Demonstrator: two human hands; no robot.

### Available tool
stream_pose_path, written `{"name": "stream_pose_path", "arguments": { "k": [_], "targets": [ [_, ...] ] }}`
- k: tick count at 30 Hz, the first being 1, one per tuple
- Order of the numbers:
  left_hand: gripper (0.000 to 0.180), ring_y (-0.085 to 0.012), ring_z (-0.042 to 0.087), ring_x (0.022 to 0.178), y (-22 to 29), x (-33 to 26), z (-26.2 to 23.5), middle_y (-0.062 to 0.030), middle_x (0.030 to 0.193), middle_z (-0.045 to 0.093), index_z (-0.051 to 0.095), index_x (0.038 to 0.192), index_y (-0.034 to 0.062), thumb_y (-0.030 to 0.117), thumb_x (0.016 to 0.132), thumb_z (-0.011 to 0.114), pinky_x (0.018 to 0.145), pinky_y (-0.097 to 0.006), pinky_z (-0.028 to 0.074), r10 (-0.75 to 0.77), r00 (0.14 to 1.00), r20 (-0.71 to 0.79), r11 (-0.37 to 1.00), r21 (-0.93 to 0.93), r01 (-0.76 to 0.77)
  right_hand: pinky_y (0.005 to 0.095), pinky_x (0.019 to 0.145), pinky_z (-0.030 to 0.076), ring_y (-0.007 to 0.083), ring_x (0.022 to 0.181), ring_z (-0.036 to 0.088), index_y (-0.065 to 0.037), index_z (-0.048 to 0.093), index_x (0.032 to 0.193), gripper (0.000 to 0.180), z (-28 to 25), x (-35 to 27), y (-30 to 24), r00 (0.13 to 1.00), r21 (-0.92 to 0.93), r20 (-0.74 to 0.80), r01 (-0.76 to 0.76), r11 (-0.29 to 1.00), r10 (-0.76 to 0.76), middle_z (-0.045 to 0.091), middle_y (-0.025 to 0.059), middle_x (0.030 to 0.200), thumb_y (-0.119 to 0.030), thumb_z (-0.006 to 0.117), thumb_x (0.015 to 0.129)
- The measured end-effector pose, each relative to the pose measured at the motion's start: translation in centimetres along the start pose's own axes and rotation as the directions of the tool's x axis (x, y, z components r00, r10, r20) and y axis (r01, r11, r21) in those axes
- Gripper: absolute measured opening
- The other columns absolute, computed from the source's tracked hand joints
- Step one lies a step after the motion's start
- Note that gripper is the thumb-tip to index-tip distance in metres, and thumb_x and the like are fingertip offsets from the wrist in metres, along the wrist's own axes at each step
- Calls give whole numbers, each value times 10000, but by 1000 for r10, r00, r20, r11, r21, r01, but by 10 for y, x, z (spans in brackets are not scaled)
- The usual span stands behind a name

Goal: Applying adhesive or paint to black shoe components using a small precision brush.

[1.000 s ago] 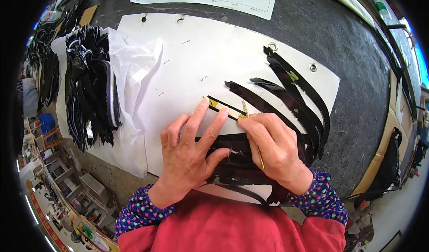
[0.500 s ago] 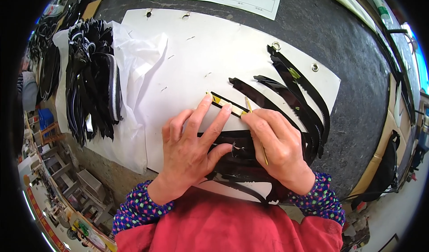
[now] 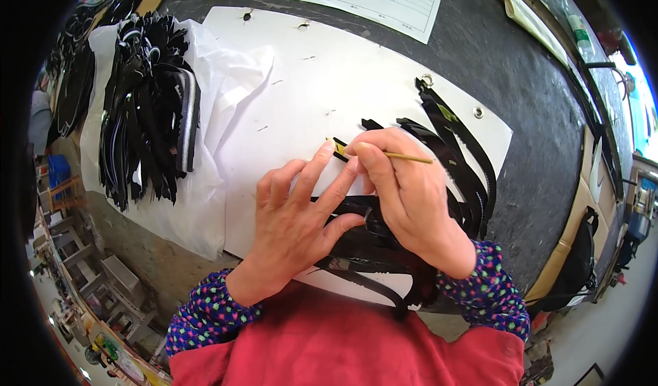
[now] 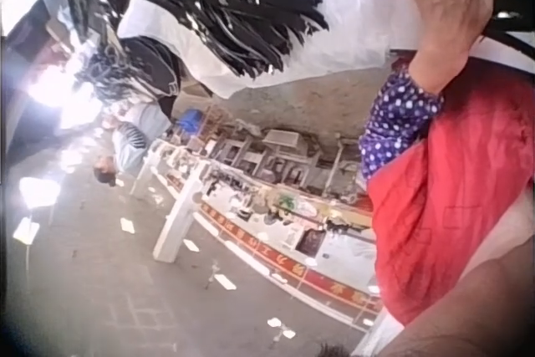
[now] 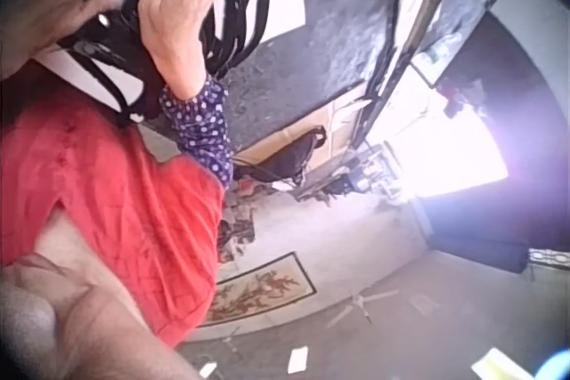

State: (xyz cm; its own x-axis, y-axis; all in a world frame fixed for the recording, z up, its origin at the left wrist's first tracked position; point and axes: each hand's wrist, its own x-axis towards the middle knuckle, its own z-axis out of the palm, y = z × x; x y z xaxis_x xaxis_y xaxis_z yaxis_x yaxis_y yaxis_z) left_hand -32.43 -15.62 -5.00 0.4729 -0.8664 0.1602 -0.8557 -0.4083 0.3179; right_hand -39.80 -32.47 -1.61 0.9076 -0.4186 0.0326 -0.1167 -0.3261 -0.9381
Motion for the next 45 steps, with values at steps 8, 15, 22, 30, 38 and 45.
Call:
{"name": "stream_pose_path", "arguments": {
  "k": [8, 15, 22, 30, 38, 45],
  "targets": [
    [682, -218, 434, 1218, 0, -1, 3, -29, 1518, 444, 598, 1401, 249, 488, 782, 757, 1031, -402, 320, -25, 999, -29, 998, -60, 23, 308, 557, 495, 189, 634, 619, 15, 629, 1050, 150, 13, 4, 16, 993, -204, 26, 118, 972, -115, 650, 109, 911, -93, 525, 1050],
    [680, -211, 437, 1218, 1, -1, 3, -27, 1519, 447, 592, 1409, 247, 502, 796, 740, 1036, -400, 317, -30, 999, -33, 997, -66, 27, 319, 568, 491, 240, 634, 611, 6, 623, 1032, 126, 13, 5, 18, 990, -232, 26, 140, 963, -138, 647, 113, 875, -82, 533, 1040],
    [658, -214, 442, 1210, 0, -1, 2, -29, 1520, 452, 583, 1421, 250, 512, 829, 703, 1035, -397, 316, -34, 999, -10, 998, -50, 33, 329, 566, 482, 235, 631, 609, -3, 621, 1013, 135, 16, 6, 21, 993, -191, -12, 115, 975, -119, 647, 112, 860, -93, 526, 1046],
    [645, -218, 448, 1202, 1, -1, 4, -32, 1511, 462, 582, 1424, 255, 521, 845, 682, 1028, -397, 322, -26, 999, -29, 999, -47, 24, 327, 584, 493, 237, 631, 614, 10, 644, 1004, 133, 7, 6, 16, 998, -151, 29, 63, 986, -59, 658, 126, 896, -80, 551, 1035],
    [654, -241, 470, 1182, -2, -1, 1, -58, 1497, 475, 584, 1427, 234, 487, 837, 707, 1020, -394, 343, 0, 998, -63, 996, -93, -6, 401, 793, 525, 304, 925, 635, -13, 669, 1060, 263, -8, -23, 25, 920, -570, 78, 357, 740, -384, 651, 119, 1022, 36, 724, 808],
    [554, -252, 476, 1226, 6, -6, -10, -70, 1439, 516, 660, 1330, 177, 316, 807, 783, 1061, -430, 314, 33, 993, -117, 993, -106, -45, 394, 792, 525, 290, 928, 637, -19, 668, 1054, 295, -13, -24, 37, 885, -665, 62, 382, 642, -462, 655, 108, 1010, 21, 649, 762]
  ]
}}
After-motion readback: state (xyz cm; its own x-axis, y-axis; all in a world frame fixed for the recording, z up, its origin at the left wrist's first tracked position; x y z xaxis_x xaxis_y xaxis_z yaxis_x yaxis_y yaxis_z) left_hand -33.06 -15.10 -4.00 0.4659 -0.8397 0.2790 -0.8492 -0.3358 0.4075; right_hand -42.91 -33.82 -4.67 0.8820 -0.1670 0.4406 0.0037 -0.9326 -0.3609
